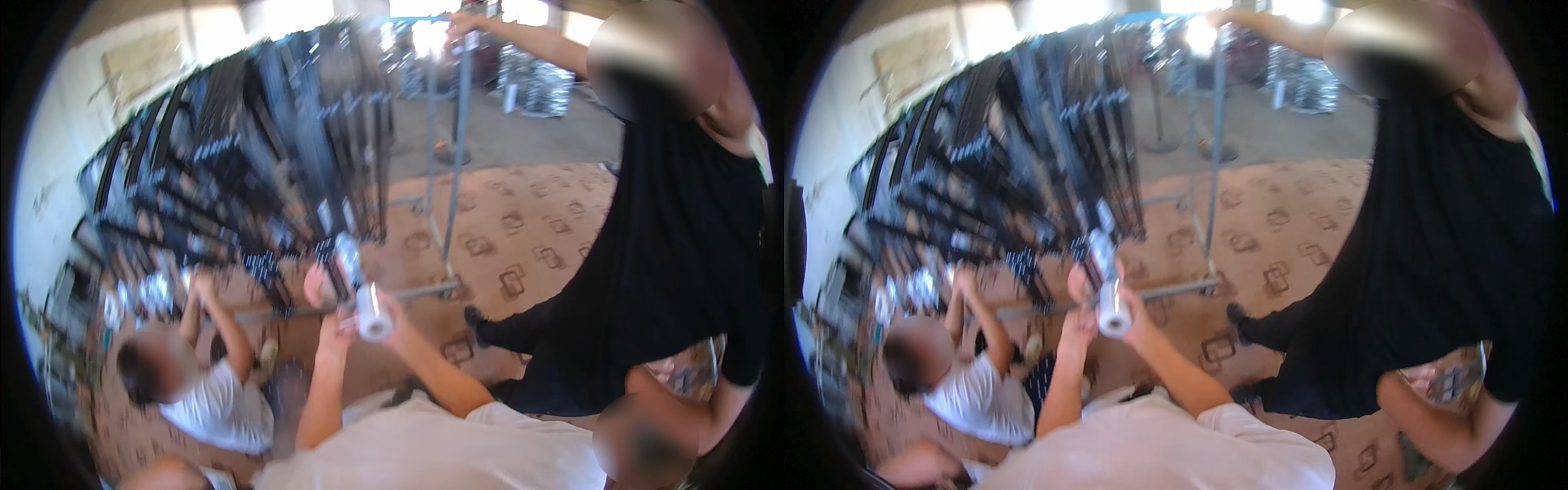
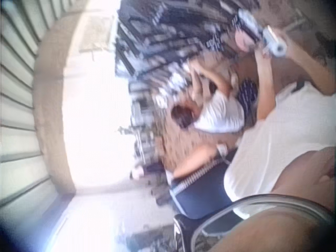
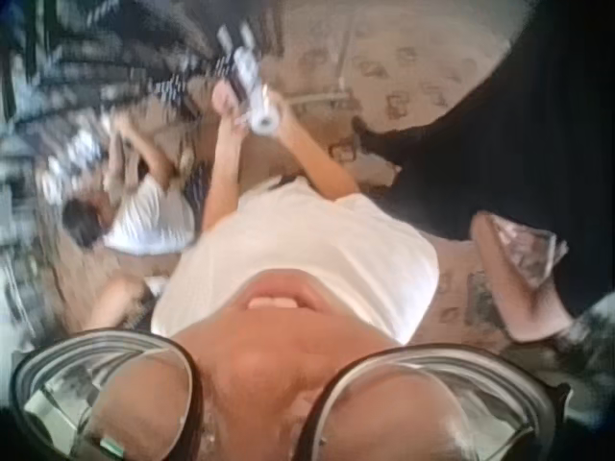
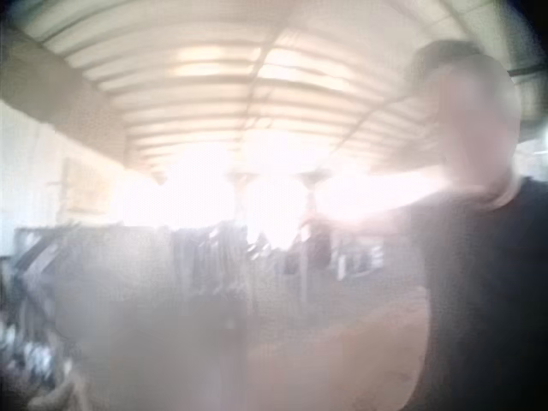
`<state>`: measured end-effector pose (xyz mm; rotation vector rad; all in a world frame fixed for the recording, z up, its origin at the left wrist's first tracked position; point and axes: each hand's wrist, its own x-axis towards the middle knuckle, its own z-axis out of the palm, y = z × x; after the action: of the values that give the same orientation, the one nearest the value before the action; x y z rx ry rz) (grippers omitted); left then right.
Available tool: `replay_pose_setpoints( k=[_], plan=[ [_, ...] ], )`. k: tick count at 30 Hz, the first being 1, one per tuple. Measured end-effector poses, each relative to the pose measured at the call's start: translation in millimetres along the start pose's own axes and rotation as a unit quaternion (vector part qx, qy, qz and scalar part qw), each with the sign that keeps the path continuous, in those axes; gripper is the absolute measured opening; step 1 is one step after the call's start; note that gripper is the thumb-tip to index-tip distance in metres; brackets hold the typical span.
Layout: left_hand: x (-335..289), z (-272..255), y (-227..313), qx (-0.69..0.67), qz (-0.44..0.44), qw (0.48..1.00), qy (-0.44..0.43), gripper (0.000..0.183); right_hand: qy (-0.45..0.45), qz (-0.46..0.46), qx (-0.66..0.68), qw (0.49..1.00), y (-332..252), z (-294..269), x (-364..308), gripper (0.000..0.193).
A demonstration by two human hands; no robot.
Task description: The person wraps the ends of black metal rods with protective plastic sheeting and secures them with a roll of tape.
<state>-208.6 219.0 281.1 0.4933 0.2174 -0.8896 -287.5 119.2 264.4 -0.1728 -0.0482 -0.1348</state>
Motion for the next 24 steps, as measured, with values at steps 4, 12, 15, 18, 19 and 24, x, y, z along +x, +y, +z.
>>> replay_pose_setpoints(
  k=[4,12,15,18,19,24],
  plan=[
    [-2.9,5.9,1.0,-0.033,-0.095,0.995,0.022,0.021,-0.021,-0.001,0.005,1.000,-10.3,3.0,-4.7,0.040],
    [-4.1,4.1,-7.5,-0.077,-0.104,0.992,0.000,0.019,0.021,-0.016,0.014,1.000,-11.3,14.7,-16.0,0.041],
    [-0.6,4.8,-7.3,-0.059,-0.097,0.993,0.016,0.022,-0.002,-0.016,0.005,1.000,-13.7,25.6,-18.4,0.040],
    [-2.6,9.0,-8.2,-0.065,-0.106,0.992,0.001,0.027,0.007,-0.024,-0.008,1.000,-16.4,29.0,-21.6,0.041],
    [-6.3,11.3,-9.3,-0.065,-0.099,0.993,-0.001,0.027,0.007,-0.024,-0.011,1.000,-16.2,28.3,-21.7,0.042],
    [-15.6,18.7,-7.6,-0.075,-0.111,0.990,-0.040,0.026,0.031,-0.021,-0.003,0.999,-14.2,34.1,-23.4,0.044]
  ],
)
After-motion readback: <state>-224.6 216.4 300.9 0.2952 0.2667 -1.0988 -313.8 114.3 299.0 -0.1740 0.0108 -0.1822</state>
